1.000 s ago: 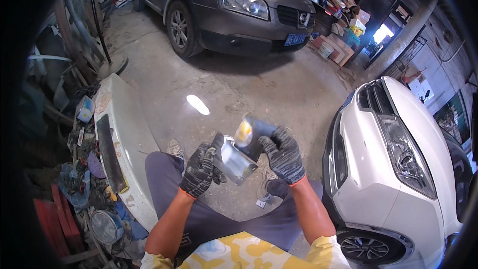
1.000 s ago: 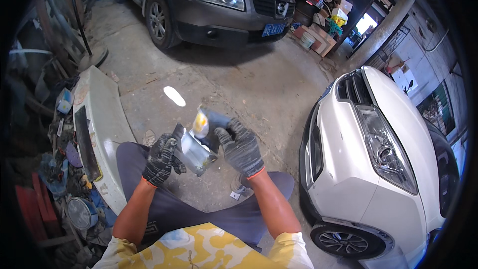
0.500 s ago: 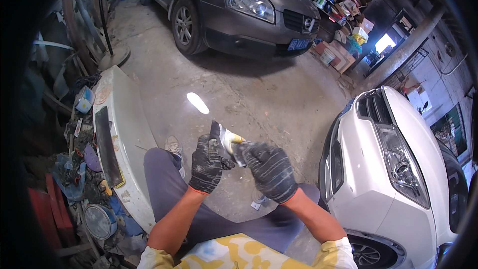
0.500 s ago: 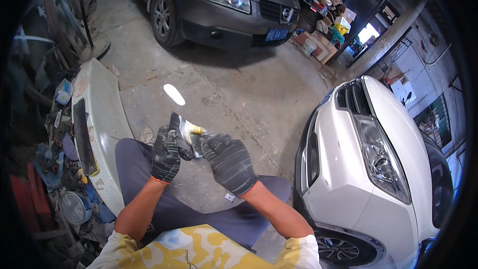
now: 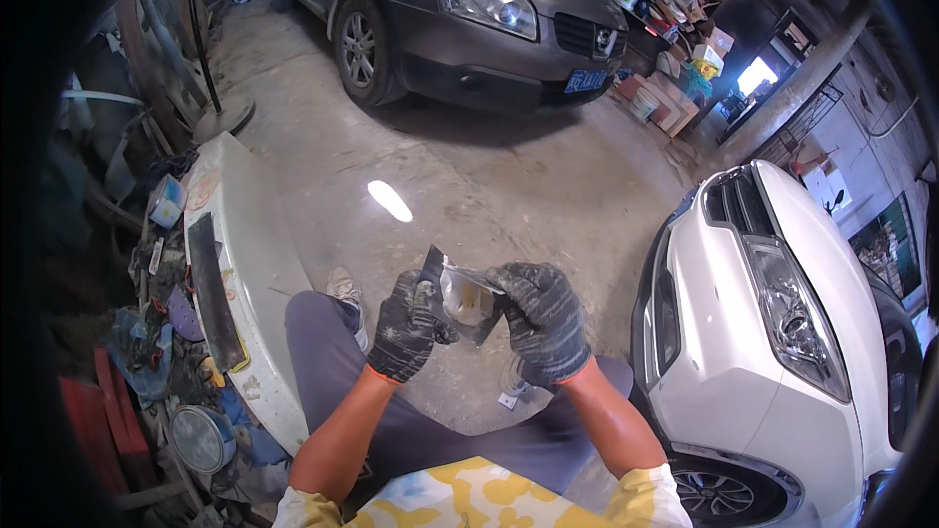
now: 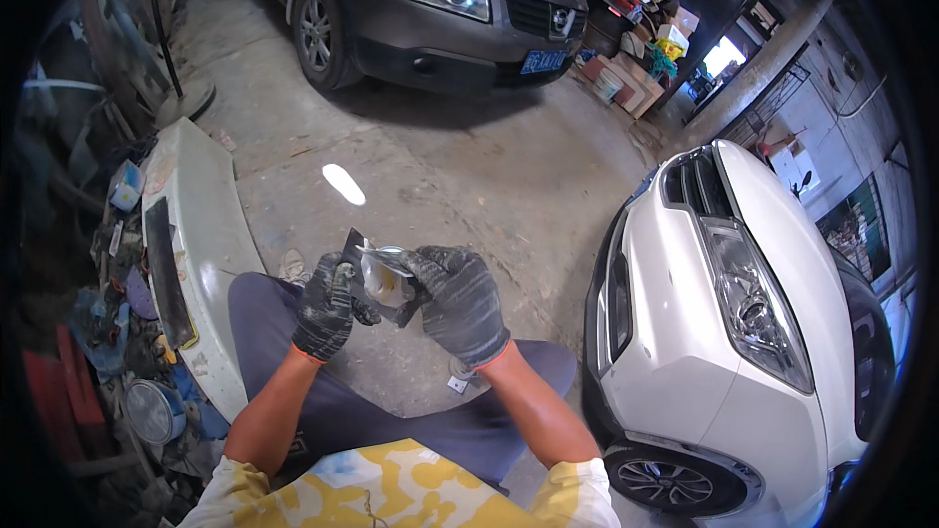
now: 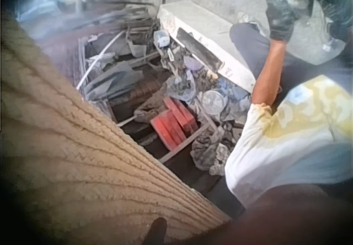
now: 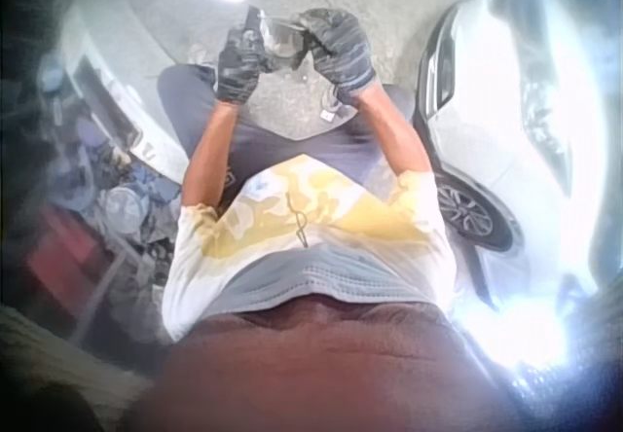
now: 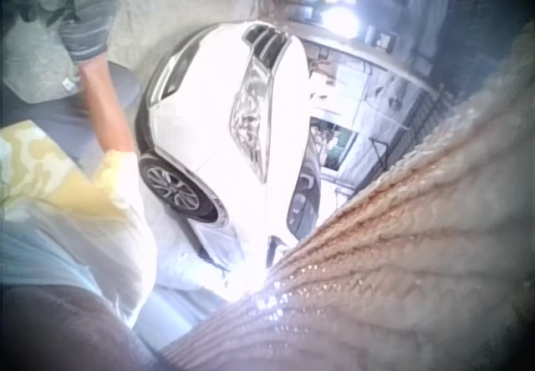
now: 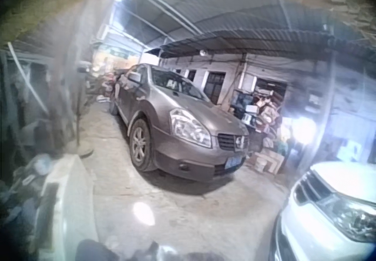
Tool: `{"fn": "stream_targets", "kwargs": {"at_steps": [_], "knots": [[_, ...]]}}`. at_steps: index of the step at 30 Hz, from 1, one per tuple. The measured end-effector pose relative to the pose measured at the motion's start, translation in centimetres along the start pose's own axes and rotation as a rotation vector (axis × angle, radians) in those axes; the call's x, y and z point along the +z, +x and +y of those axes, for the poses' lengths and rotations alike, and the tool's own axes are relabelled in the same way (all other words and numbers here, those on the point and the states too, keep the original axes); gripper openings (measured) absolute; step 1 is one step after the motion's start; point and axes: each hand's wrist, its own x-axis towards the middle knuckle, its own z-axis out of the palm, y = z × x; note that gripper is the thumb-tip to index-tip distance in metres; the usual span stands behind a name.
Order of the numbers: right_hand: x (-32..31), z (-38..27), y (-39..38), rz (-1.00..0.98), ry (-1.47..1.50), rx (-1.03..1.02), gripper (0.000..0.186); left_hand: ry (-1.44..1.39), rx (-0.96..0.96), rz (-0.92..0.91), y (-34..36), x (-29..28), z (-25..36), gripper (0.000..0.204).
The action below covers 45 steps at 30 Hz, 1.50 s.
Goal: The person puts on gloves, picks up a metal spreader and a small container of body filler, then sits on the floor. They scoop filler onto the spreader and apply it to a detached car bumper, smoothing the surface.
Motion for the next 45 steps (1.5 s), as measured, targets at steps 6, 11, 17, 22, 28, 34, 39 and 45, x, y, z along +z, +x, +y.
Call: {"fn": "stream_targets", "kwargs": {"at_steps": [6,11,17,22,28,34,39,45], "knots": [[-0.6,2.3,0.0,-0.219,0.015,-0.023,0.037,-0.145,0.126,0.051,0.4,-0.8,-0.3,0.024],[0.2,3.6,-1.6,0.035,-0.124,0.073,0.024,0.458,0.328,0.164,0.7,-2.4,-2.5,0.025],[5.0,3.2,-4.7,-0.079,0.529,0.836,0.02,1.186,1.021,0.457,0.2,-2.0,-2.9,0.038],[6.5,2.5,-5.0,-0.121,0.808,1.019,0.024,1.07,0.536,0.116,-1.1,-0.8,-0.5,0.028],[7.3,3.5,-4.0,-0.044,0.773,0.91,0.024,1.149,0.956,-0.035,-1.0,-0.4,0.5,0.02],[5.2,4.8,-2.6,0.086,0.867,0.895,0.02,1.123,0.589,-0.208,-1.8,-1.2,0.9,0.026],[2.3,3.0,-0.9,0.303,0.795,0.595,0.02,0.127,-0.044,-0.141,-1.6,-2.0,1.3,0.024],[-0.4,0.6,-0.7,-0.238,0.581,0.526,0.027,-0.045,-0.005,-0.061,-0.4,-2.3,0.1,0.019]]}}
